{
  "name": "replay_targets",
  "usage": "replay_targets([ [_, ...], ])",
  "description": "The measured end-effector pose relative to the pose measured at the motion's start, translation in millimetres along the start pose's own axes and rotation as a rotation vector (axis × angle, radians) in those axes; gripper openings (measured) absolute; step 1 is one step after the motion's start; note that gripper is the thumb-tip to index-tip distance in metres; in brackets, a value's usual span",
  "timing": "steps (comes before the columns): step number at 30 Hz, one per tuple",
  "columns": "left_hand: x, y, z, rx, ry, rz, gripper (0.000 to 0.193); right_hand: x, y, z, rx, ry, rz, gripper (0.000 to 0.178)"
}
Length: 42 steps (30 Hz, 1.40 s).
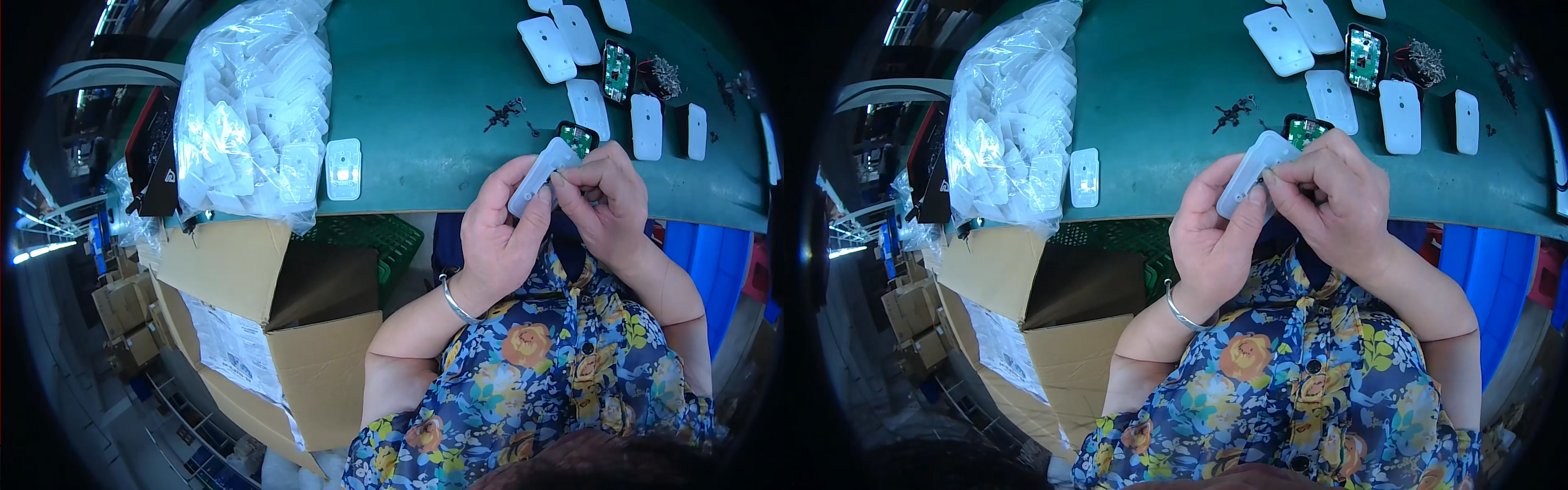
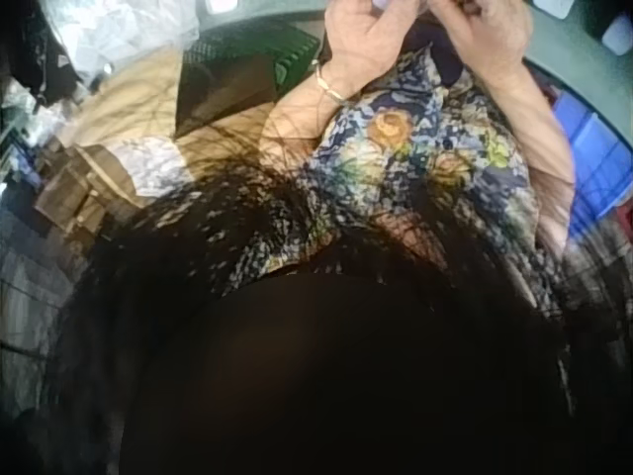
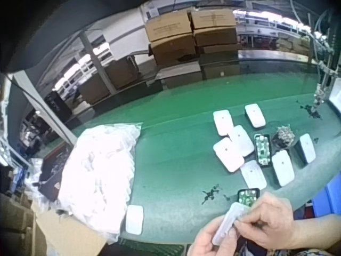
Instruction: The person assembles small electronic devices by inserting circuit boards into white plastic housings and securing them with screws. They repeatedly pick up a housing, place a board inside, add screws, and close the unit, then set the finished device on the table.
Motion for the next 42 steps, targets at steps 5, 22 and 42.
replay_targets([
  [5, 1, -4, 4, 0.112, 0.056, -0.056, 0.025, -6, 1, -2, 0.061, 0.068, 0.005, 0.014],
  [22, -7, 7, -13, 0.171, 0.086, 0.046, 0.025, -40, 7, -28, 0.806, 0.536, 0.092, 0.031],
  [42, -9, 20, -4, 0.103, -0.042, 0.102, 0.027, -46, -3, -30, 0.835, 0.578, 0.05, 0.02],
])
Point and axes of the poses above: each hand's wrist, its own x-axis towards the middle knuckle, its own y-axis out of the palm, z = x × y, the point moved 7 cm from there along x, towards the middle knuckle, and after that the axes turned 6 degrees about -y, right-handed, at the moved point
